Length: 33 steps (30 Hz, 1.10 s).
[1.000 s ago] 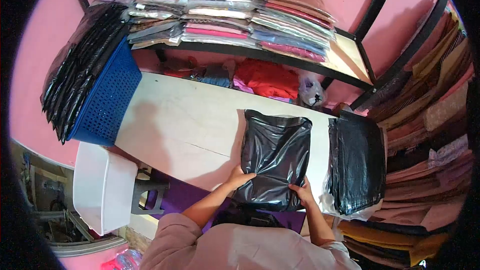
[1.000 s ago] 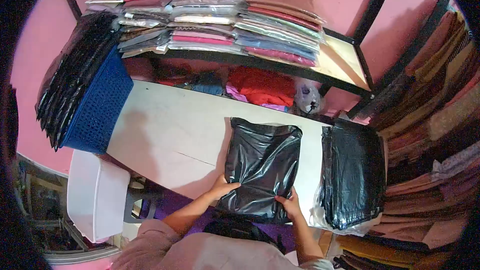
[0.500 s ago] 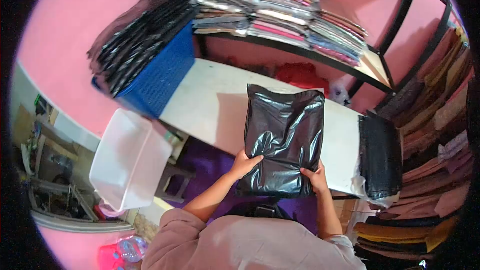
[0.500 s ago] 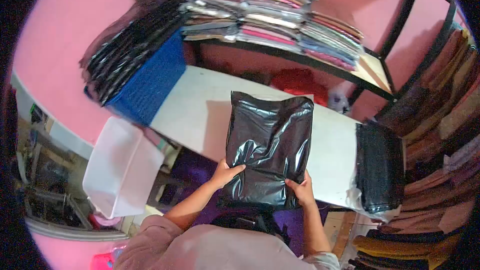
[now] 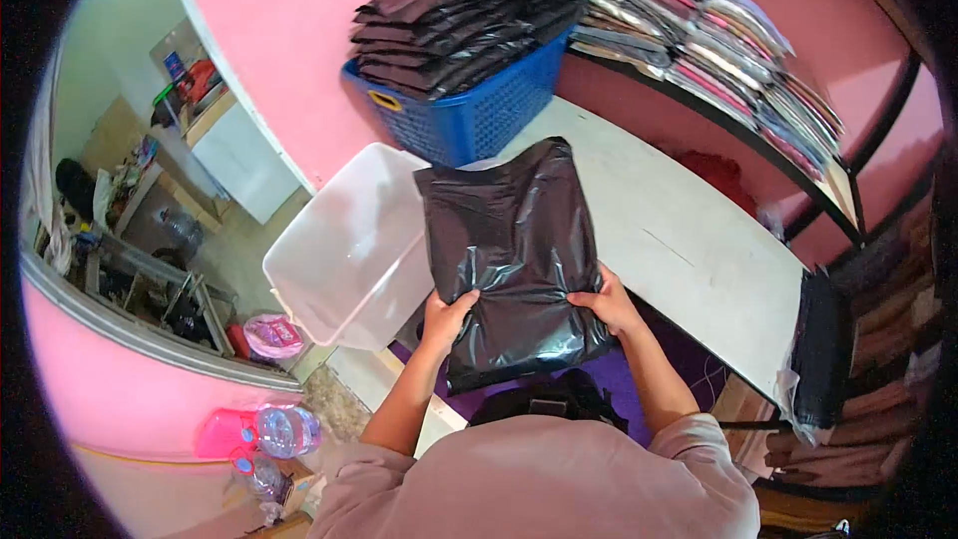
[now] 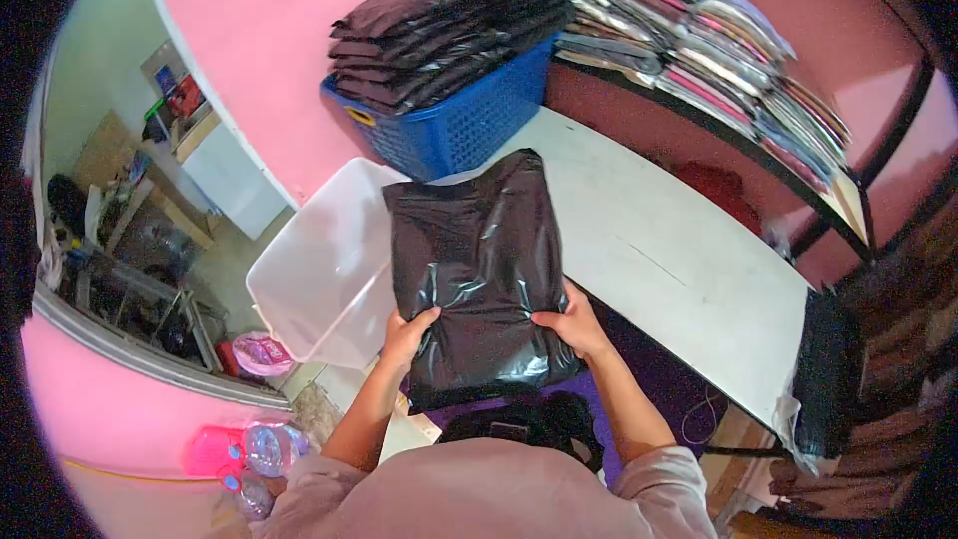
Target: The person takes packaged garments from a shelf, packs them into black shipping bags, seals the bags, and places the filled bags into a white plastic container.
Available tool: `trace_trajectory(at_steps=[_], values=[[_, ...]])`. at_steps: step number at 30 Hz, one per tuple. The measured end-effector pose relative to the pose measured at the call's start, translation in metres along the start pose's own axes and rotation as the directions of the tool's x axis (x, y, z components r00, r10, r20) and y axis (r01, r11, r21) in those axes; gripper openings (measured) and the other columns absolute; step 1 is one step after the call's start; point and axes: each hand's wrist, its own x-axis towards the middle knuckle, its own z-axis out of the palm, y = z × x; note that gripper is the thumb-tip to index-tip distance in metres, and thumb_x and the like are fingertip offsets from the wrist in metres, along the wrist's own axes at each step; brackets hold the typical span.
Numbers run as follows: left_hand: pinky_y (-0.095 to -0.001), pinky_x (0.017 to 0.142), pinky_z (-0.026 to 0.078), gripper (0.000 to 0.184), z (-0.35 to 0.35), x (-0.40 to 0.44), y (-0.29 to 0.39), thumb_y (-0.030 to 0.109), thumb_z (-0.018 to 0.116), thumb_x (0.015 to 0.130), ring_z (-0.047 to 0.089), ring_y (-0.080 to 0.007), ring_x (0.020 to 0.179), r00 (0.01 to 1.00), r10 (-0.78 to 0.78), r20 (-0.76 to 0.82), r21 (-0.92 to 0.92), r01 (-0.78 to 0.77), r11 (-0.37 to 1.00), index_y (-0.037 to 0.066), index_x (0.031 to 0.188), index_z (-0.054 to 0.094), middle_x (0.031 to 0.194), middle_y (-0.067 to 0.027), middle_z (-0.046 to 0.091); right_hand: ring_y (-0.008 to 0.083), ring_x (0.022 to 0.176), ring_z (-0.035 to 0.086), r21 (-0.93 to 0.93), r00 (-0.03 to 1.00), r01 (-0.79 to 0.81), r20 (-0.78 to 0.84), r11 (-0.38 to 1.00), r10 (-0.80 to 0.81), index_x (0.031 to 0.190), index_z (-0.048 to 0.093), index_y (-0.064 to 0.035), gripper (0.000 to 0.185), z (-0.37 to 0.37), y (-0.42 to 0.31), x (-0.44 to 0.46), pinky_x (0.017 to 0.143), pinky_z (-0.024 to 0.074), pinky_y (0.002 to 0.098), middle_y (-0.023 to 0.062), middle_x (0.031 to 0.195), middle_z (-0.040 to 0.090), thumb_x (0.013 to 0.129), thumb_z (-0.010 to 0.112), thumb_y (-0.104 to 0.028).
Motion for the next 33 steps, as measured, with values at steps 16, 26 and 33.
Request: trace_trajectory(at_steps=[16, 26, 33], values=[[-0.0310, 0.075, 0.045, 0.036, -0.129, 0.103, 0.017, 0.013, 0.062, 0.074, 0.056, -0.0195, 0.083, 0.923, -0.049, -0.381, -0.300, -0.073, 0.951, -0.003, 0.105, 0.052, 0.095, -0.0087, 0.059, 0.0197, 0.096, 0.053, -0.244, 0.846, 0.060, 0.527, 0.968, 0.081, 0.116, 0.045, 0.0039, 0.054, 0.158, -0.010, 0.232, 0.087, 0.0383, 0.0298, 0.0097, 0.106, 0.056, 0.065, 0.059, 0.010], [-0.0350, 0.077, 0.046, 0.035, -0.221, 0.206, -0.042, 0.012, 0.060, 0.077, 0.057, -0.0232, 0.085, 0.902, -0.359, -0.238, -0.481, 0.212, 0.851, 0.000, 0.108, 0.051, 0.097, -0.0099, 0.058, 0.0295, 0.116, 0.039, -0.690, 0.724, -0.116, 0.434, 0.715, 0.536, 0.125, 0.036, 0.0007, 0.077, 0.237, 0.064, 0.373, 0.095, 0.0316, 0.0354, 0.0166, 0.126, 0.041, 0.057, 0.072, -0.008], [-0.0347, 0.083, 0.043, 0.043, -0.245, 0.265, -0.131, 0.013, 0.062, 0.078, 0.053, -0.0229, 0.095, 0.786, -0.589, -0.187, -0.534, 0.422, 0.733, 0.005, 0.117, 0.046, 0.109, -0.0083, 0.054, 0.0326, 0.115, 0.040, -0.928, 0.896, 0.068, 0.217, 0.365, 0.386, 0.127, 0.035, -0.0038, 0.079, 0.247, 0.157, 0.430, 0.096, 0.0324, 0.0390, 0.0179, 0.125, 0.042, 0.059, 0.074, -0.017]])
